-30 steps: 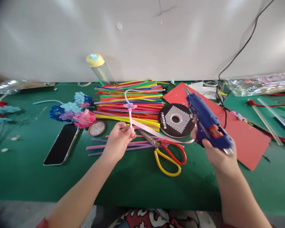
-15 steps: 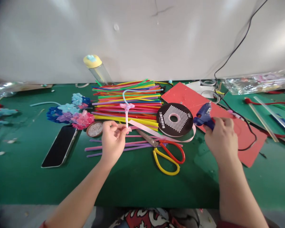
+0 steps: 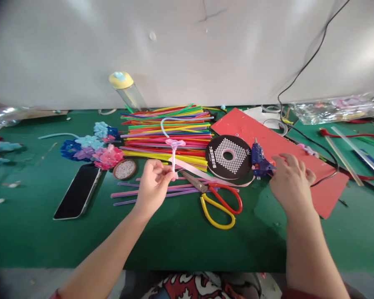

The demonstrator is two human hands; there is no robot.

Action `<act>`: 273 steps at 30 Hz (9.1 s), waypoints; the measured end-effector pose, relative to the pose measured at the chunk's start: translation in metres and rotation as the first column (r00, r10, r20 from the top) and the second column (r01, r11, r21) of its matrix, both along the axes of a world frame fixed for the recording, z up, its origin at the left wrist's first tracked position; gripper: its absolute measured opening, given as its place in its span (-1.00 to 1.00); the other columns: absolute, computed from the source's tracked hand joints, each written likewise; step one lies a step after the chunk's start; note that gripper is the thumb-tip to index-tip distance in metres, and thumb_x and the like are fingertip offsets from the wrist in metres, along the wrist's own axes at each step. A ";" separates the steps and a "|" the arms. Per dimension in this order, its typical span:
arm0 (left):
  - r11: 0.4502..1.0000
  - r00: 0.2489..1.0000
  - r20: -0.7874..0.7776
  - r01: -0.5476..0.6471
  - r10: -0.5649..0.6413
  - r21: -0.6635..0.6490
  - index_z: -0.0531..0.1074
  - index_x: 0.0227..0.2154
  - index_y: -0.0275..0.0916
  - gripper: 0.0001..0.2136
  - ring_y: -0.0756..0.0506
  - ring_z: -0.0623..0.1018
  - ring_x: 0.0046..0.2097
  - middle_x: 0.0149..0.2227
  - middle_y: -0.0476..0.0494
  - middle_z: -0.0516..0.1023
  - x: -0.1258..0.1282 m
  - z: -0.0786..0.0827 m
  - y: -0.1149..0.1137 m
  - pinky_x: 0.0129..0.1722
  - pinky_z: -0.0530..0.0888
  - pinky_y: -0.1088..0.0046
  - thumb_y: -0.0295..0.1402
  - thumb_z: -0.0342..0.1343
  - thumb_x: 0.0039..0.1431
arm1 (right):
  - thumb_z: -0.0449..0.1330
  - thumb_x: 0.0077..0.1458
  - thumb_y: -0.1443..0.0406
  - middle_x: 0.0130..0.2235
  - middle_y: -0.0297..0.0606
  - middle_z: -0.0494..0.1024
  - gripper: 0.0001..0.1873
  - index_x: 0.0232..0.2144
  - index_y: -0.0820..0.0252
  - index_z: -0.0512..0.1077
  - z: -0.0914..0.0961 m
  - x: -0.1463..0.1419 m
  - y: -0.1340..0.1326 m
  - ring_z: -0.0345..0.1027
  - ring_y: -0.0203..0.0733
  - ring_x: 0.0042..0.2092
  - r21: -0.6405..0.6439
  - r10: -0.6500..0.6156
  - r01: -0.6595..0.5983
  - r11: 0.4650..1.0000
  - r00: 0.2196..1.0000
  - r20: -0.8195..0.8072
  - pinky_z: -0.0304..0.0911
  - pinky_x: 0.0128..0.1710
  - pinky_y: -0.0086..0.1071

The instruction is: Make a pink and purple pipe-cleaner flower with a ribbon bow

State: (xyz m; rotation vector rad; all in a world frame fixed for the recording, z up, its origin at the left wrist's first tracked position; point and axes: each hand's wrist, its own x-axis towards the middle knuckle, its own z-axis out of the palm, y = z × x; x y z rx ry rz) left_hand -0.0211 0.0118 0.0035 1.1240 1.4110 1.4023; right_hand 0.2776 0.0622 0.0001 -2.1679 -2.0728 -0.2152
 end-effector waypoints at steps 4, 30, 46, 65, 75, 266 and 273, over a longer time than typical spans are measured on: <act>0.994 0.987 0.117 0.110 -0.112 0.019 0.09 -0.42 -0.19 -0.78 0.07 0.44 -0.46 -0.49 0.10 0.38 0.004 0.000 -0.002 -0.34 0.41 0.47 -0.48 0.08 -0.01 | -0.03 0.05 0.29 -0.06 -0.02 0.38 -0.70 -0.16 0.19 0.36 0.008 -0.016 -0.004 0.18 0.14 0.00 0.241 -0.005 0.026 0.970 0.996 -0.086 0.13 -0.18 -0.05; 0.970 0.928 0.315 0.233 -0.199 -0.071 0.35 -0.45 -0.27 -0.90 0.03 0.41 -0.40 -0.49 0.00 0.39 0.025 -0.004 -0.018 -0.32 0.37 0.52 -0.37 0.14 0.00 | 0.16 -0.03 0.25 -0.40 -0.25 0.50 -0.84 -0.35 0.20 0.36 0.006 -0.126 -0.069 0.35 -0.25 -0.40 -0.016 0.263 -0.583 0.812 0.391 -0.882 0.28 -0.43 -0.38; 0.982 0.983 0.033 0.183 -0.181 -0.049 0.32 -0.45 -0.28 -0.89 -0.03 0.45 -0.36 -0.41 -0.09 0.42 0.041 -0.004 -0.037 -0.38 0.41 0.48 -0.34 0.05 0.07 | 0.17 -0.05 0.08 -0.58 -0.33 0.41 -0.68 -0.52 0.26 0.38 -0.003 -0.137 -0.079 0.26 -0.39 -0.57 -0.169 -0.211 -0.432 0.886 -0.051 -0.976 0.19 -0.60 -0.52; 0.981 0.983 -0.005 0.185 -0.186 -0.061 0.42 -0.40 -0.28 -0.93 -0.05 0.51 -0.26 -0.35 -0.12 0.53 0.037 -0.005 -0.032 -0.23 0.43 0.49 -0.41 0.10 0.03 | 0.12 0.02 0.37 -0.63 -0.32 0.44 -0.79 -0.63 0.25 0.36 -0.009 -0.126 -0.071 0.25 -0.39 -0.61 0.264 0.418 -0.366 0.892 0.448 -0.791 0.15 -0.64 -0.54; 0.983 0.985 0.040 0.168 -0.165 -0.079 0.46 -0.49 -0.28 -0.89 -0.07 0.54 -0.35 -0.45 -0.11 0.55 0.037 0.000 -0.030 -0.30 0.47 0.43 -0.34 0.13 0.00 | 0.10 0.03 0.40 -0.66 -0.36 0.35 -0.79 -0.62 0.23 0.31 -0.010 -0.123 -0.070 0.18 -0.40 -0.61 0.406 0.576 -0.429 0.807 0.418 -0.702 0.12 -0.63 -0.53; 0.994 0.979 0.179 0.106 -0.101 -0.023 0.42 -0.50 -0.27 -0.92 0.00 0.53 -0.47 -0.53 -0.01 0.49 0.004 -0.003 -0.004 -0.43 0.51 0.50 -0.49 0.19 -0.12 | -0.06 0.00 0.48 -0.11 -0.06 0.41 -0.65 -0.12 0.30 0.30 -0.003 -0.047 -0.032 0.44 -0.17 -0.22 -0.105 0.735 -0.808 0.580 0.575 -0.359 0.42 -0.35 -0.45; 0.998 0.974 0.221 0.053 -0.057 0.027 0.41 -0.47 -0.25 -0.89 0.03 0.52 -0.43 -0.47 0.01 0.49 0.003 -0.008 0.001 -0.38 0.49 0.53 -0.44 0.22 -0.11 | -0.02 -0.01 0.47 -0.13 -0.08 0.44 -0.64 -0.12 0.26 0.33 -0.004 -0.051 -0.030 0.41 -0.16 -0.14 -0.004 0.716 -0.778 0.628 0.580 -0.389 0.39 -0.22 -0.42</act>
